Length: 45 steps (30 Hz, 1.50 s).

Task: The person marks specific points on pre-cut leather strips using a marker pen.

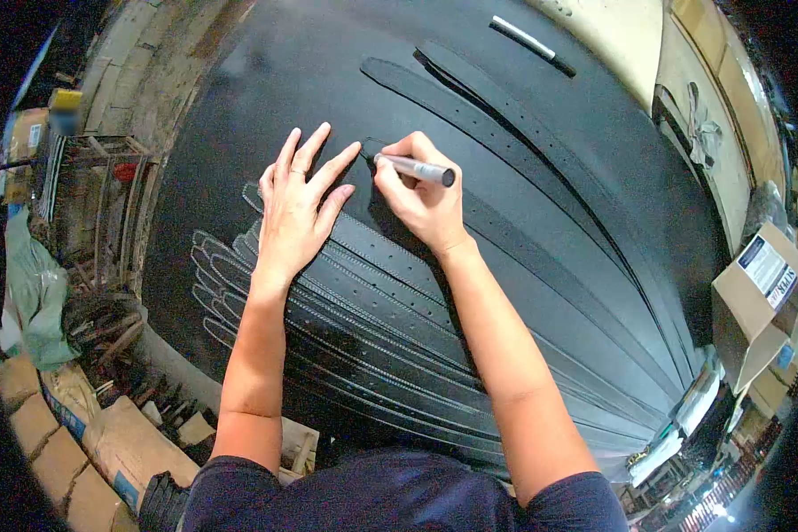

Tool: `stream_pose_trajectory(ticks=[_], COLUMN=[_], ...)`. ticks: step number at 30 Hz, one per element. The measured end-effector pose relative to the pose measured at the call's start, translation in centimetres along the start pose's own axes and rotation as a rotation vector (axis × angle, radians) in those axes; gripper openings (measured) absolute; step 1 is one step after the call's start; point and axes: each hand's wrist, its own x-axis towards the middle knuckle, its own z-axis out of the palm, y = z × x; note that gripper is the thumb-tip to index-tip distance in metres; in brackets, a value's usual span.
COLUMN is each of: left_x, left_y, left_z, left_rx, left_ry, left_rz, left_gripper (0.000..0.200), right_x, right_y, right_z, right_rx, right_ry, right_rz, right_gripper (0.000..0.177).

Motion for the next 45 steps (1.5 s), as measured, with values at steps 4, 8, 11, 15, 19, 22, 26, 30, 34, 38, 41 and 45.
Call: stream_pose_trajectory(ticks=[4,8,11,15,19,22,26,30,34,38,41,45], left_x=[0.0,0.0,0.0,0.0,0.0,0.0,0.0,0.0,0.0,0.0,0.0,0.0], left_y=[0.1,-0.1,0.0,0.0,0.1,0.0,0.0,0.0,0.0,0.0,0.0,0.0], left_z=[-0.1,0.0,0.0,0.0,0.0,0.0,0.1,0.1,0.1,0.0,0.1,0.1], left_rx=[0.007,0.013,0.011,0.011,0.018,0.022,0.02,0.017,0.025,0.023,0.017,0.023], left_ry=[-0.007,-0.007,-0.008,-0.002,-0.003,0.003,0.008,0.004,0.007,0.009,0.007,0.007], left_rz=[-0.003,-0.003,-0.004,-0.001,-0.002,-0.002,-0.001,-0.006,-0.001,0.003,0.003,0.006], left_gripper=[0.046,0.046,0.046,0.046,0.046,0.046,0.045,0.045,0.044,0.045,0.045,0.045], right_x=[0.0,0.1,0.1,0.1,-0.5,-0.4,-0.2,-0.1,-0.1,-0.1,-0.2,-0.4], right_y=[0.2,-0.4,-0.3,-0.4,0.6,-0.1,-0.3,-0.3,-0.3,0.2,0.4,0.5], right_z=[0.1,0.2,0.2,0.0,-0.6,-0.6,-0.4,-0.2,-0.2,0.0,0.0,-0.4], right_rx=[0.087,0.007,-0.118,-0.14,0.093,0.031,0.002,-0.045,-0.09,-0.148,-0.085,0.043], right_ry=[0.016,0.003,-0.01,-0.006,0.096,0.053,0.03,0.026,0.018,0.022,0.038,0.082], right_rz=[0.048,0.024,-0.091,-0.128,-0.018,0.0,-0.017,-0.035,-0.043,-0.137,-0.095,-0.004], right_gripper=[0.01,0.011,0.012,0.012,0.011,0.011,0.01,0.01,0.011,0.012,0.012,0.011])
